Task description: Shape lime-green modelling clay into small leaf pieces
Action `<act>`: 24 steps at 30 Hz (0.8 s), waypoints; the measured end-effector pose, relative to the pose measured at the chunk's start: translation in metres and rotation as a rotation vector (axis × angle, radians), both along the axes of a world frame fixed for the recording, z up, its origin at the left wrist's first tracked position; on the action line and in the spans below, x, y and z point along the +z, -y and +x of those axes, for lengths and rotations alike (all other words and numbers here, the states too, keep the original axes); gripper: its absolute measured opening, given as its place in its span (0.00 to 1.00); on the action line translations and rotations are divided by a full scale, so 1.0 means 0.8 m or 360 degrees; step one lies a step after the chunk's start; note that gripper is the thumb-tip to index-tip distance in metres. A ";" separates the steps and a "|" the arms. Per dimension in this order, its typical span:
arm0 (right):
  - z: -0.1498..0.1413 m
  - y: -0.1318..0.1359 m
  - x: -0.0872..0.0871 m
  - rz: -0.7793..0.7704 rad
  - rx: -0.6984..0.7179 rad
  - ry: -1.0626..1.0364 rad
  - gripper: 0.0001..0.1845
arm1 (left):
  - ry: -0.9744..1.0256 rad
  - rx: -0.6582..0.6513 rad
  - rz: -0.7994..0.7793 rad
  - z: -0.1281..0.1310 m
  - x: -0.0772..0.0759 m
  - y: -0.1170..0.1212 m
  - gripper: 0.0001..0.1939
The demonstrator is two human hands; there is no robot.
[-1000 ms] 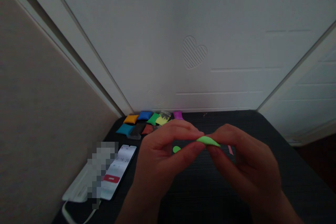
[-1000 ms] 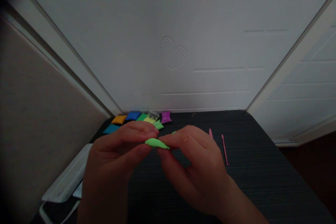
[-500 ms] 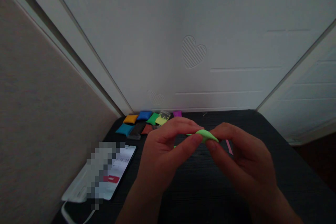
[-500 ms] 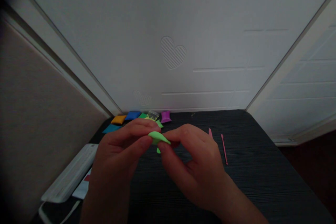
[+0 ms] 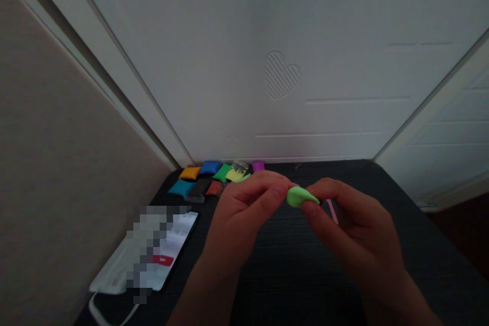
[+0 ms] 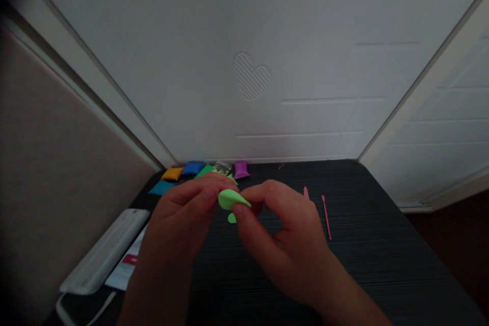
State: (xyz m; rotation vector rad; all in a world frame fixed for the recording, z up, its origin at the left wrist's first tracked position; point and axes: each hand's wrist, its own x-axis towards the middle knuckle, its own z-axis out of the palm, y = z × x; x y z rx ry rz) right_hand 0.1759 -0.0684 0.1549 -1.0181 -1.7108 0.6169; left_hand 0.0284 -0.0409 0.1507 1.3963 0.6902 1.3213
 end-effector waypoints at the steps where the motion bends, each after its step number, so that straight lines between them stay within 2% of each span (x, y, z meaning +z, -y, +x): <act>1: 0.000 0.000 0.000 -0.0002 0.0001 0.0002 0.04 | 0.0011 -0.0003 -0.0032 0.001 0.000 0.000 0.07; 7: -0.002 0.000 -0.001 -0.0011 -0.0006 0.0022 0.04 | 0.0037 0.0030 -0.0130 0.004 -0.004 -0.002 0.05; 12: -0.002 -0.002 -0.001 -0.0019 -0.0031 0.0014 0.05 | 0.0048 0.0102 -0.0020 0.004 -0.004 0.000 0.08; 18: -0.002 -0.003 -0.002 -0.0023 -0.0016 0.0046 0.07 | -0.0449 0.0225 0.0174 -0.004 0.019 0.009 0.06; 24: -0.002 -0.009 -0.004 0.0042 -0.0053 0.0102 0.09 | -0.0547 0.0306 0.0252 -0.007 0.024 0.009 0.08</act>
